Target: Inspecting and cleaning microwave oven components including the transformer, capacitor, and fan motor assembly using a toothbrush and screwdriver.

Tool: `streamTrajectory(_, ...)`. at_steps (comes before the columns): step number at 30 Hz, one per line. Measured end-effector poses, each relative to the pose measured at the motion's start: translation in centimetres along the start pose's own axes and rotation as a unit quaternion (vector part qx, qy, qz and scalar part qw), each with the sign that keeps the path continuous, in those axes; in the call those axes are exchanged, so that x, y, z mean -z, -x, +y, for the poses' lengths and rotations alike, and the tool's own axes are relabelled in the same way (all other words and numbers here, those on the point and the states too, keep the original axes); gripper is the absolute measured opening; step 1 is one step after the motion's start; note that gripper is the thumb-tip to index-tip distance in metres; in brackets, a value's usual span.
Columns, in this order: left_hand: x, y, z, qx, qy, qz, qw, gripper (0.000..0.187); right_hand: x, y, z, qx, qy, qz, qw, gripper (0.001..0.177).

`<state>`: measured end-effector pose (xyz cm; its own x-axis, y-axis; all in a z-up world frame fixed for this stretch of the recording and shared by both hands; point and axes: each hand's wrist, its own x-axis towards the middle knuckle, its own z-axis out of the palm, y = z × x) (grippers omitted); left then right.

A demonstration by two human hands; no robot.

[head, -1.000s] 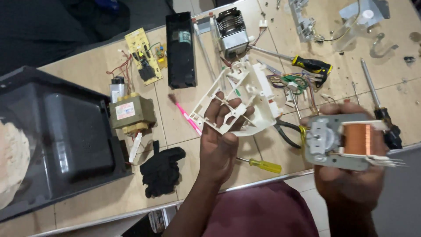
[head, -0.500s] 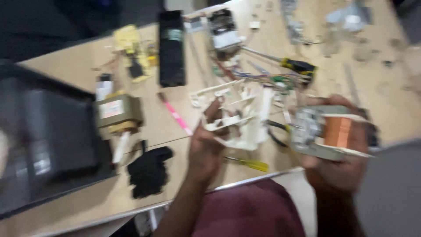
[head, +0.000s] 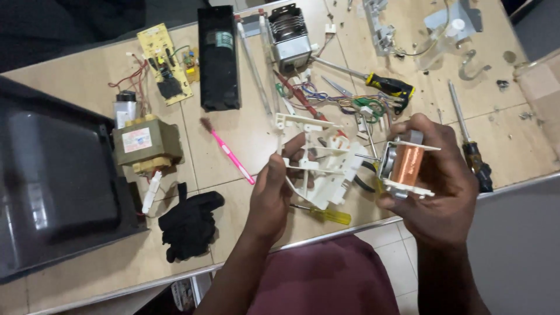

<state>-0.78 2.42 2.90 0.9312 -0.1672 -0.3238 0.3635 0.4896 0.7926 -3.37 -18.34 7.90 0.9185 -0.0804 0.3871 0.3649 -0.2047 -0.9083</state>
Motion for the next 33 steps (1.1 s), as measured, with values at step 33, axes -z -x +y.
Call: streamTrajectory(33,2.8,-0.1,0.2,0.130,-0.071,-0.224,0.963,0.069,1.0,-5.3,0.5,0.261,0.286,-0.476,0.789,0.044)
